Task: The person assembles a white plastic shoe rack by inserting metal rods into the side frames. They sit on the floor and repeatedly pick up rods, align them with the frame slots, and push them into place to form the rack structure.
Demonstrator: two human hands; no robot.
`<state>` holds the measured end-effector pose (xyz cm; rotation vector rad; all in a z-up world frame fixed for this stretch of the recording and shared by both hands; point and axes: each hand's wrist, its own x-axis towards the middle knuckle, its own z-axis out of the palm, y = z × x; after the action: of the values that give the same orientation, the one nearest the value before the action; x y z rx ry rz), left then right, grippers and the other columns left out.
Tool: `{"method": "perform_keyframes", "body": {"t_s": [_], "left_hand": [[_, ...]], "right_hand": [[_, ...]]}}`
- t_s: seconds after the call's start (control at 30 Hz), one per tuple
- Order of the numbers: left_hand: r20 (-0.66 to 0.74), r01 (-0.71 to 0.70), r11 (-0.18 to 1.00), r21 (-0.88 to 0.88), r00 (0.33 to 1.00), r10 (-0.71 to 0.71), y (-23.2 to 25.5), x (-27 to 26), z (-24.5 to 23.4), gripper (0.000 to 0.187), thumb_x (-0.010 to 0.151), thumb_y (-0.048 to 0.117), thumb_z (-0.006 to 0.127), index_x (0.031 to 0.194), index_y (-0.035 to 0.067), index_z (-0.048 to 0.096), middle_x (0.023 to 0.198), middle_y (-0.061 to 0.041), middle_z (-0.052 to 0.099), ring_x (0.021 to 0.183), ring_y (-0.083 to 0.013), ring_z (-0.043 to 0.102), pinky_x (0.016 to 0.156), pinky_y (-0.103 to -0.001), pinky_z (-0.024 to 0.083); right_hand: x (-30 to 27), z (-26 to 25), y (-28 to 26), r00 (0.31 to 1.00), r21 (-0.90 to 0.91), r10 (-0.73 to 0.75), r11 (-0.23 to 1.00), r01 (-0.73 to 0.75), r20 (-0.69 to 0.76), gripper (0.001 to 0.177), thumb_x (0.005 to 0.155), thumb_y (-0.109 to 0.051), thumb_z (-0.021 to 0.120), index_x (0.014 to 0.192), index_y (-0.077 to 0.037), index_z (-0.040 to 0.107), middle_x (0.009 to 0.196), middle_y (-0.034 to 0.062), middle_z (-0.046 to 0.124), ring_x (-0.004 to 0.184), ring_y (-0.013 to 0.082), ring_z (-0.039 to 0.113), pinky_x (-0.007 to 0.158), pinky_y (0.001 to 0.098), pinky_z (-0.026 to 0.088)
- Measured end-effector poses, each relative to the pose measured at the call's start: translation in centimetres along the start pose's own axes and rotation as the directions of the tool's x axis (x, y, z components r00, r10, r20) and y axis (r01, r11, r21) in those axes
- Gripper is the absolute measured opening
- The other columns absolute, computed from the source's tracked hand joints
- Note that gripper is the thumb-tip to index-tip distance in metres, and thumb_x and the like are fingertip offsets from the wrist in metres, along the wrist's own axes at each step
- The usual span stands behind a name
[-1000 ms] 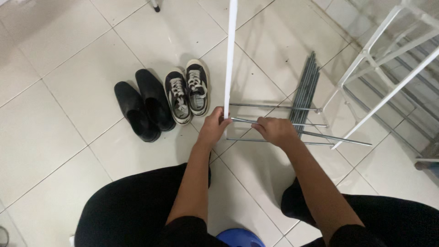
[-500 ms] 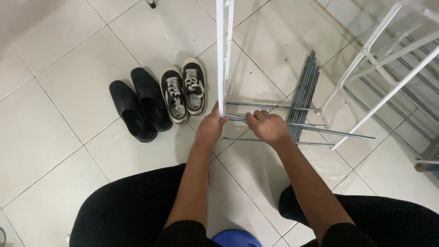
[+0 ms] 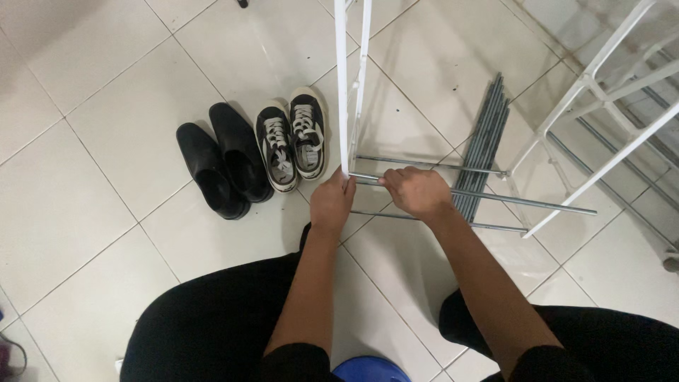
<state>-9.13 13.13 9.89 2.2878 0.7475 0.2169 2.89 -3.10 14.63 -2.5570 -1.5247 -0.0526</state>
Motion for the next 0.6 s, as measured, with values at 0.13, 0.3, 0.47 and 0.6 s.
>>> {"method": "perform_keyframes", "body": {"t_s": [0.13, 0.3, 0.47, 0.6], "left_hand": [[-0.003, 0.001, 1.000, 0.013, 1.000, -0.001, -0.6, 0.0, -0.1, 0.030, 0.096, 0.023, 0.063, 0.123, 0.011, 0.065, 0.077, -0.015, 0.071, 0.072, -0.0398, 0.068, 0.066, -0.053, 0.053], [-0.009, -0.032, 0.999, 0.011, 0.999, 0.032, -1.5, -0.4, -0.2, 0.028, 0.097, 0.022, 0.063, 0.122, 0.010, 0.065, 0.081, -0.016, 0.072, 0.075, -0.0396, 0.069, 0.068, -0.053, 0.054], [-0.082, 0.020, 0.999, 0.037, 0.996, -0.017, -1.5, 0.0, -0.8, 0.019, 0.097, 0.020, 0.062, 0.112, 0.009, 0.066, 0.084, -0.019, 0.072, 0.079, -0.0410, 0.069, 0.071, -0.053, 0.054], [-0.055, 0.028, 0.997, 0.075, 0.998, -0.024, -1.3, 0.8, -0.8, 0.016, 0.096, 0.020, 0.063, 0.105, 0.008, 0.066, 0.084, -0.020, 0.071, 0.077, -0.0417, 0.069, 0.071, -0.054, 0.054]], "right_hand": [[1.1, 0.6, 0.3, 0.949, 0.220, 0.128, 0.956, -0.195, 0.287, 0.040, 0.103, -0.044, 0.052, 0.092, -0.010, 0.072, 0.071, 0.0119, 0.070, 0.068, 0.0332, 0.067, 0.063, 0.0479, 0.053], [2.3, 2.8, 1.3, 0.753, 0.485, 0.127, 0.693, -0.533, 0.645, 0.056, 0.109, -0.048, 0.048, 0.086, -0.001, 0.068, 0.078, 0.0180, 0.068, 0.075, 0.0350, 0.064, 0.072, 0.0485, 0.055], [1.4, 2.4, -2.1, 0.925, 0.344, 0.223, 0.881, -0.326, 0.307, 0.036, 0.103, -0.042, 0.055, 0.092, -0.011, 0.070, 0.077, 0.0092, 0.069, 0.070, 0.0287, 0.068, 0.065, 0.0422, 0.054], [0.1, 3.1, -4.0, 0.965, 0.089, 0.043, 0.996, -0.021, -0.258, 0.026, 0.100, -0.032, 0.065, 0.096, -0.007, 0.070, 0.078, 0.0064, 0.068, 0.072, 0.0235, 0.068, 0.056, 0.0367, 0.055]]}}
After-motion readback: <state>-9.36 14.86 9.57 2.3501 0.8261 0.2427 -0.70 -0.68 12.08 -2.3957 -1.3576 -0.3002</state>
